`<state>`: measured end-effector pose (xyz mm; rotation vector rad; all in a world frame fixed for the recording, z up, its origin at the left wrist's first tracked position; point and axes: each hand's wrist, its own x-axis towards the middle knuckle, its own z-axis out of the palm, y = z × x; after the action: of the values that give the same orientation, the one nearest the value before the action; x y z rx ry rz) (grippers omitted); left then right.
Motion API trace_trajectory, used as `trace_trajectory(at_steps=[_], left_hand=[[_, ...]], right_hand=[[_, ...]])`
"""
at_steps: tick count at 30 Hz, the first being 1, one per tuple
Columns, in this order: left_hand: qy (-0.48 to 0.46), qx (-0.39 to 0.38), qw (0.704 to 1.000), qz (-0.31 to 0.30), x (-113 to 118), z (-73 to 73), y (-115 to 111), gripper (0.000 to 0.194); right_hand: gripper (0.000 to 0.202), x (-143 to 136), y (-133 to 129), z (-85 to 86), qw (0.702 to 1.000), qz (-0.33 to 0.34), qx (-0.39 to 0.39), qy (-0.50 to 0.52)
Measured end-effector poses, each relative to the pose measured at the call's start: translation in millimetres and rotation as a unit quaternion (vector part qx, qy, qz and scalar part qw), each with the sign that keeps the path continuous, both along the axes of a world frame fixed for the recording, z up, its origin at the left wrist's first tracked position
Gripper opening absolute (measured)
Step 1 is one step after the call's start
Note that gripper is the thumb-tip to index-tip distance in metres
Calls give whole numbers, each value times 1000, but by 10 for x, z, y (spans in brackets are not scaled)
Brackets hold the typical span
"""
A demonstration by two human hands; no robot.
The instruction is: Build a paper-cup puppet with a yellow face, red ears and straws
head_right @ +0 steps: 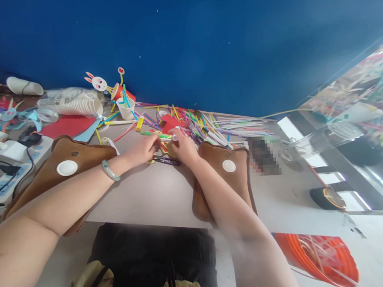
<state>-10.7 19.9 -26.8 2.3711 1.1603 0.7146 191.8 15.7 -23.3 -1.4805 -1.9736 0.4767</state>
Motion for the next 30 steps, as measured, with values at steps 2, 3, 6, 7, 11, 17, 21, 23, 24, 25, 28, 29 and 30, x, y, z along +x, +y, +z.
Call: trace_trajectory(at_steps=[2,3,6,7,11,17,21,23,24,25,28,29,30], left_hand=[[-23,-2,1000,20,-1,2,19,37],[-29,4,999,28,1,-7,33,37],[-20,28,998,43,8,-61,82,32],[-7,30,998,49,11,-80,93,29],[39,18,997,64,32,-119,101,26],[67,1,994,84,61,-112,122,23],[82,-3,993,86,75,-114,156,19],[84,-6,992,91,85,-114,163,16],[85,-7,992,93,89,-114,164,15],[86,-10,992,93,92,-115,164,14],[84,-7,992,90,90,-120,164,14],[81,-3,993,90,87,-124,166,15],[78,1,993,90,84,-128,168,16]], right_hand=[[47,-23,-15,-11,999,25,-11,23],[50,-35,-21,-18,999,37,-18,35],[53,-68,-34,-33,997,57,-29,47],[53,-78,-37,-35,997,59,-27,43],[52,-110,-52,-34,998,65,-6,9],[52,-115,-60,-29,996,82,7,-25],[50,-112,-52,-21,996,82,16,-40],[50,-113,-51,-16,996,80,20,-46],[50,-115,-51,-14,995,80,21,-47],[51,-116,-53,-13,996,80,21,-45],[52,-120,-58,-13,996,81,18,-30],[52,-120,-59,-15,996,82,16,-24],[53,-120,-58,-17,996,82,13,-18]])
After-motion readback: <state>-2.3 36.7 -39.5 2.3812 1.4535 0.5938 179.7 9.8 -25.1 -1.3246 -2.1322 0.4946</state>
